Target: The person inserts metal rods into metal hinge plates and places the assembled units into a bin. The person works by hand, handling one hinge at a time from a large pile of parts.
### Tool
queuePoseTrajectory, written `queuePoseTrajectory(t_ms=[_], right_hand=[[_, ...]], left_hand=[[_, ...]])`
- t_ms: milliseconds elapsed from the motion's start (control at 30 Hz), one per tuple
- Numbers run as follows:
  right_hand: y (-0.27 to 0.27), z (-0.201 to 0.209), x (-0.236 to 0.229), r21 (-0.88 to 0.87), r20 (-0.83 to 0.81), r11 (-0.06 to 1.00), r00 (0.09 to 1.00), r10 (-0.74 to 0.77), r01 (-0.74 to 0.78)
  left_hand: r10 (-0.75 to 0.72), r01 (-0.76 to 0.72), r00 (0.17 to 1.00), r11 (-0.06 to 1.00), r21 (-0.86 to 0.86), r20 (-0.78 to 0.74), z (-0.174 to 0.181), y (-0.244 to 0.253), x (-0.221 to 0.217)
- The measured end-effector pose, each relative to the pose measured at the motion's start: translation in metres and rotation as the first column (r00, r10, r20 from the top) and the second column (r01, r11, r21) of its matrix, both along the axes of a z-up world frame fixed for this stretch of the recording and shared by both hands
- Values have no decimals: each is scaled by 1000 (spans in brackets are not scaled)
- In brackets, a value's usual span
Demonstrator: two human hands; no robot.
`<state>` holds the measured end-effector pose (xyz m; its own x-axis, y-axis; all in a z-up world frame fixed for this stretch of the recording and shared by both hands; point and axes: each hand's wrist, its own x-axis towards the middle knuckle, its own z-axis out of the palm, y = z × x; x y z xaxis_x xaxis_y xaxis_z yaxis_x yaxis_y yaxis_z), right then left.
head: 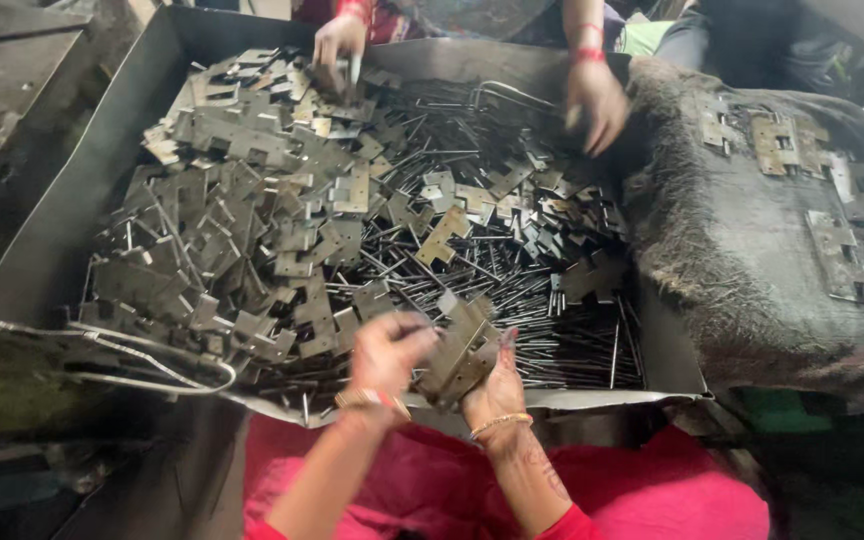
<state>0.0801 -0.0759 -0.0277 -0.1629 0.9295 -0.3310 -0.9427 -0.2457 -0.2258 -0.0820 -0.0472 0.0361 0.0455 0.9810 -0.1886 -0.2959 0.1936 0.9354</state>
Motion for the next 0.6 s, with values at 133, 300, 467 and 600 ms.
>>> queuePoseTrajectory(t_ms=[133, 300, 467, 600], right_hand=[[-16, 18, -8, -53, 141, 998, 989, 37, -30], [-18, 41, -14, -14, 359, 997, 931, -61, 71], [-10, 68, 16, 375, 709, 910, 577, -406, 179], [-11, 87, 62, 290, 581, 652, -412, -702, -701]], left_hand=[[122, 93, 756, 952, 291, -643, -20, -44, 13], [-133, 160, 861, 987, 13, -492, -5, -49, 12], [-428, 443, 771, 892, -87, -471, 15, -40, -12], [-285, 706, 369, 705, 67, -885, 27, -11, -16]])
